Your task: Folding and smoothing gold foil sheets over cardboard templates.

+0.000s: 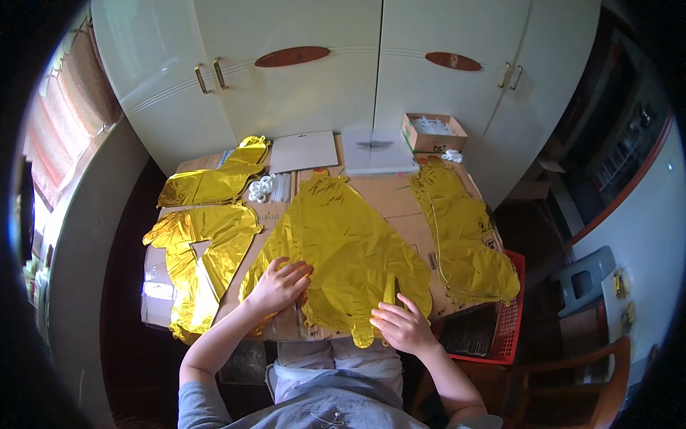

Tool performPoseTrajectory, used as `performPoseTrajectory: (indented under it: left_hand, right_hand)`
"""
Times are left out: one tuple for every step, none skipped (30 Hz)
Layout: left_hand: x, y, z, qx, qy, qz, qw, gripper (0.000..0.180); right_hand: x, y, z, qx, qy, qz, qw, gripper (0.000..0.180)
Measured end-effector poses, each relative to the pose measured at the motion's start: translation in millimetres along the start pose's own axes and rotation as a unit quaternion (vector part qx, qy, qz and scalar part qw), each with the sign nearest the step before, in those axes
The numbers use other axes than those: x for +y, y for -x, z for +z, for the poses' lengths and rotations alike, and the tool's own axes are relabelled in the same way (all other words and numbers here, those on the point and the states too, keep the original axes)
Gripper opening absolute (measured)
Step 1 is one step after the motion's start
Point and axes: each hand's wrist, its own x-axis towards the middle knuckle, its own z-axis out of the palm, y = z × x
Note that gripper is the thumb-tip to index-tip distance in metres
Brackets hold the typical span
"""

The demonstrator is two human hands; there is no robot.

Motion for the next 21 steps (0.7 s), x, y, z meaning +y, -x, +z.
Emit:
performPoseTrajectory:
  left_hand:
    - [0.1,0.1,0.2,0.003,0.0,-0.001,1.0,0.019]
    - [0.2,0.2,0.7,0.003,0.001,-0.001,1.0,0.019]
    - [0.3,0.7,0.8,0.002,0.002,-0.002,1.0,0.019]
    - [0.4,1.0,0.9,0.001,0.002,-0.002,1.0,0.019]
    - [0.4,1.1,0.7,0.0,0.002,-0.002,1.0,0.019]
    - [0.1,0.6,0.5,0.0,0.002,-0.002,1.0,0.019]
    - [0.0,0.1,0.3,0.0,0.002,-0.002,1.0,0.019]
    - [0.2,-0.5,-0.2,0.001,0.007,-0.003,1.0,0.019]
    - [0.4,-1.1,-0.9,0.002,0.012,-0.004,1.0,0.02]
    - [0.5,-1.7,-1.3,0.003,0.017,-0.005,1.0,0.02]
    - [0.3,-2.1,-1.2,0.002,0.018,-0.004,1.0,0.02]
    - [0.3,-2.2,-1.1,0.001,0.018,-0.004,1.0,0.021]
    - [0.3,-2.4,-1.0,0.0,0.018,-0.003,1.0,0.021]
    - [0.4,-2.7,-1.0,-0.001,0.023,-0.004,1.0,0.022]
    - [0.5,-3.0,-1.1,-0.002,0.027,-0.004,1.0,0.023]
    - [0.6,-3.2,-1.3,-0.003,0.032,-0.005,0.999,0.024]
    - [0.6,-4.1,-1.9,-0.007,0.031,-0.01,0.999,0.026]
    - [0.3,-5.8,-2.6,-0.009,0.029,-0.017,0.999,0.028]
    - [-0.2,-8.1,-3.2,-0.012,0.028,-0.023,0.999,0.029]
    - [-1.1,-13.0,-3.6,-0.003,0.032,-0.025,0.999,0.03]
    - [-2.5,-21.0,-4.3,0.006,0.035,-0.029,0.999,0.031]
  right_hand:
    - [0.0,0.0,0.3,-0.002,-0.003,0.001,1.0,0.016]
    - [-0.1,-0.1,0.5,-0.004,-0.006,0.002,1.0,0.016]
    - [-0.3,-0.3,0.9,-0.006,-0.01,0.003,1.0,0.017]
    - [-0.2,-0.5,1.1,-0.008,-0.009,0.003,1.0,0.017]
    - [0.1,-0.5,1.2,-0.01,-0.008,0.003,1.0,0.017]
    - [0.4,-0.7,0.9,-0.011,-0.006,0.004,1.0,0.018]
    - [0.6,-0.8,0.6,-0.013,-0.005,0.005,1.0,0.018]
    - [0.8,-0.9,0.2,-0.015,-0.005,0.007,1.0,0.018]
    - [1.0,-0.8,0.1,-0.016,-0.004,0.009,1.0,0.019]
    - [1.2,-0.6,0.0,-0.017,-0.006,0.01,1.0,0.019]
    - [1.6,-0.4,0.1,-0.018,-0.007,0.011,1.0,0.019]
    - [1.9,0.1,0.4,-0.019,-0.009,0.013,1.0,0.02]
    - [2.3,0.4,0.7,-0.019,-0.011,0.014,1.0,0.02]
    - [2.8,0.8,1.1,-0.02,-0.013,0.015,1.0,0.02]
    - [3.1,1.1,1.6,-0.02,-0.015,0.016,1.0,0.02]
    - [3.5,1.4,2.0,-0.021,-0.018,0.017,0.999,0.02]
    - [3.8,1.6,2.5,-0.021,-0.02,0.017,0.999,0.02]
    - [4.0,1.3,2.6,-0.022,-0.022,0.016,0.999,0.02]
    - [3.8,1.4,2.8,-0.022,-0.023,0.019,0.999,0.021]
    - [3.3,1.9,3.2,-0.022,-0.024,0.021,0.999,0.021]
    - [3.4,1.4,3.4,-0.023,-0.026,0.021,0.999,0.021]
